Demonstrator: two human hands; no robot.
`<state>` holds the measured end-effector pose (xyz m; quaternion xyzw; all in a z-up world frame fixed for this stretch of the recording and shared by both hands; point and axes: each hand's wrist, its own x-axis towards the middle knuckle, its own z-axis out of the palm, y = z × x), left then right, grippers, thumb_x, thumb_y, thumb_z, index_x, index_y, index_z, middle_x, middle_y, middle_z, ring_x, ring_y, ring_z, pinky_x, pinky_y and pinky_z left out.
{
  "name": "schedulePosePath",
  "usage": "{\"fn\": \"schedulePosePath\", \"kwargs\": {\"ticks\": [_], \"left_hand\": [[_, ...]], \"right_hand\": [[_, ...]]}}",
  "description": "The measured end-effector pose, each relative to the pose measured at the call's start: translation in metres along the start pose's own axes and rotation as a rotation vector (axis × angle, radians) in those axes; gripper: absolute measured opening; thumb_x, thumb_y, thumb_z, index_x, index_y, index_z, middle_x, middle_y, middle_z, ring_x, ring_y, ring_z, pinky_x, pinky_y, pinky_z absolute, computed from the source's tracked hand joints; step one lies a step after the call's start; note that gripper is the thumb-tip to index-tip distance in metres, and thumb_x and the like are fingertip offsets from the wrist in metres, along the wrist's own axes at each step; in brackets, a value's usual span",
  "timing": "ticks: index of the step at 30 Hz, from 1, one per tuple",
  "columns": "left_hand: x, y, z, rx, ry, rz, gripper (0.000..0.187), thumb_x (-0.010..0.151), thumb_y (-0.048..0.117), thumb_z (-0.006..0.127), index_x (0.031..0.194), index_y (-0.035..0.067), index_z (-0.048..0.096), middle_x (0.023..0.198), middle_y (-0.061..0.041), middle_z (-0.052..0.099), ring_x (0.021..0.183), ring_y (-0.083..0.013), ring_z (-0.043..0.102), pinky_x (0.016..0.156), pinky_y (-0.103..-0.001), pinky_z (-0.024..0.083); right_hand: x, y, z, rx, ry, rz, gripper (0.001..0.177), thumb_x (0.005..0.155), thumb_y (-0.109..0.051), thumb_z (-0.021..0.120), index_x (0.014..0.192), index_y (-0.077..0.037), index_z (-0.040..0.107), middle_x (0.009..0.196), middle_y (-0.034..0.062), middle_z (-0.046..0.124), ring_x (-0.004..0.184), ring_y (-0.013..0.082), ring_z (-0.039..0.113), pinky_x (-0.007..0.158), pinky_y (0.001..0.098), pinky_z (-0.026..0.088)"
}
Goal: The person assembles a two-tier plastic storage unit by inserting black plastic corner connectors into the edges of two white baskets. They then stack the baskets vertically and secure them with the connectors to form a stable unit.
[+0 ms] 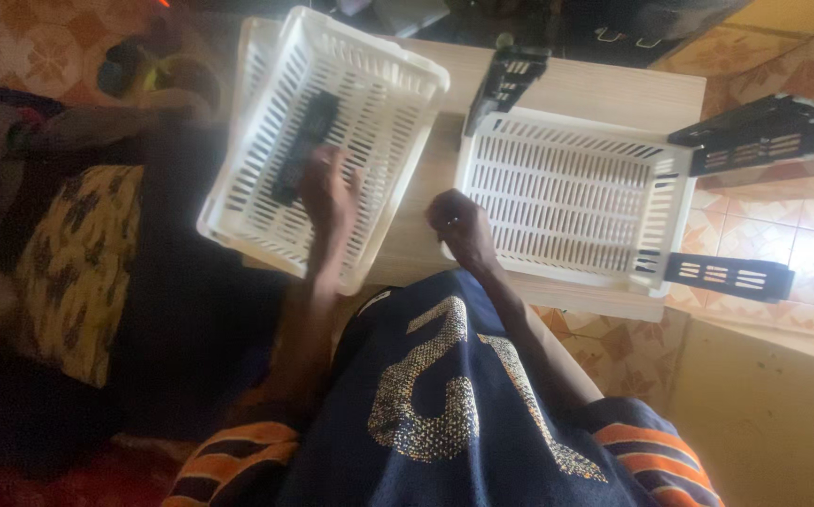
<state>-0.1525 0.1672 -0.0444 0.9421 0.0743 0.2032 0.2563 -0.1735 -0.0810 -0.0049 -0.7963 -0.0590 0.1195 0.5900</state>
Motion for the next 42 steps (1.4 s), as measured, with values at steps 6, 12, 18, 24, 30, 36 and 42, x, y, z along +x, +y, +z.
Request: {"fn": "schedulePosePath", "kwargs": {"ticks": [6,12,18,24,30,36,42], "left_hand": [[0.029,-0.078,0.003,0.287,0.070,0.154,0.064,0.087,0.012,0.076,0.143,-0.006,0.051,0.138,-0.032,0.054,0.128,-0.0473,0.051,0.104,-0.062,0.040],[0.034,-0.069,0.004,0.125,-0.082,-0.185,0.071,0.081,0.018,0.086,0.138,-0.005,0.050,0.130,-0.030,0.056,0.123,-0.0467,0.052,0.101,-0.058,0.043],[0.011,-0.025,0.008,-0.920,-0.113,-0.812,0.066,0.069,0.011,0.091,0.127,0.005,0.060,0.120,-0.013,0.069,0.115,-0.0290,0.063,0.106,-0.047,0.047],[-0.033,0.052,0.019,-1.365,-0.044,-0.684,0.039,0.092,0.018,0.086,0.119,-0.003,0.066,0.107,-0.010,0.072,0.110,-0.0262,0.070,0.105,-0.043,0.052],[-0.055,0.127,0.020,-1.583,0.003,-0.631,0.035,0.095,0.026,0.075,0.124,0.008,0.064,0.091,-0.003,0.065,0.092,-0.0211,0.070,0.090,-0.039,0.059],[-0.067,0.158,0.039,-1.422,0.077,-0.638,0.032,0.098,0.025,0.073,0.122,0.005,0.066,0.097,-0.005,0.069,0.095,-0.0211,0.072,0.091,-0.039,0.061],[-0.074,0.160,0.047,-1.350,0.173,-0.675,0.030,0.094,0.026,0.075,0.117,0.008,0.067,0.097,-0.006,0.070,0.093,-0.0217,0.073,0.091,-0.039,0.062]], "right_hand": [[-0.008,-0.015,0.012,-0.030,-0.056,0.098,0.013,0.095,-0.011,0.072,0.102,-0.001,0.071,0.084,0.0077,0.074,0.065,0.0132,0.069,0.058,0.0293,0.058],[-0.018,0.007,-0.005,-0.101,-0.019,0.046,0.017,0.092,-0.010,0.071,0.107,-0.001,0.071,0.087,0.0084,0.077,0.071,0.0136,0.074,0.061,0.0291,0.060],[-0.028,0.025,-0.024,-0.436,0.053,-0.160,0.024,0.089,-0.024,0.079,0.099,-0.004,0.070,0.095,0.0113,0.072,0.079,0.0198,0.072,0.064,0.0356,0.059],[-0.036,0.049,-0.046,-0.584,-0.151,-0.205,0.047,0.081,-0.042,0.080,0.102,-0.002,0.067,0.105,0.0169,0.068,0.090,0.0304,0.067,0.069,0.0429,0.058],[-0.041,0.072,-0.052,-0.540,-0.346,-0.179,0.038,0.097,-0.043,0.068,0.111,-0.007,0.073,0.114,0.0139,0.073,0.101,0.0310,0.070,0.087,0.0464,0.056],[-0.045,0.095,-0.064,-0.494,-0.350,-0.240,0.035,0.097,-0.038,0.067,0.113,-0.007,0.071,0.112,0.0142,0.073,0.100,0.0326,0.070,0.087,0.0459,0.056],[-0.052,0.127,-0.072,-0.355,-0.201,-0.567,0.031,0.098,-0.030,0.071,0.118,-0.007,0.067,0.111,0.0154,0.072,0.104,0.0353,0.070,0.090,0.0467,0.057]]}}
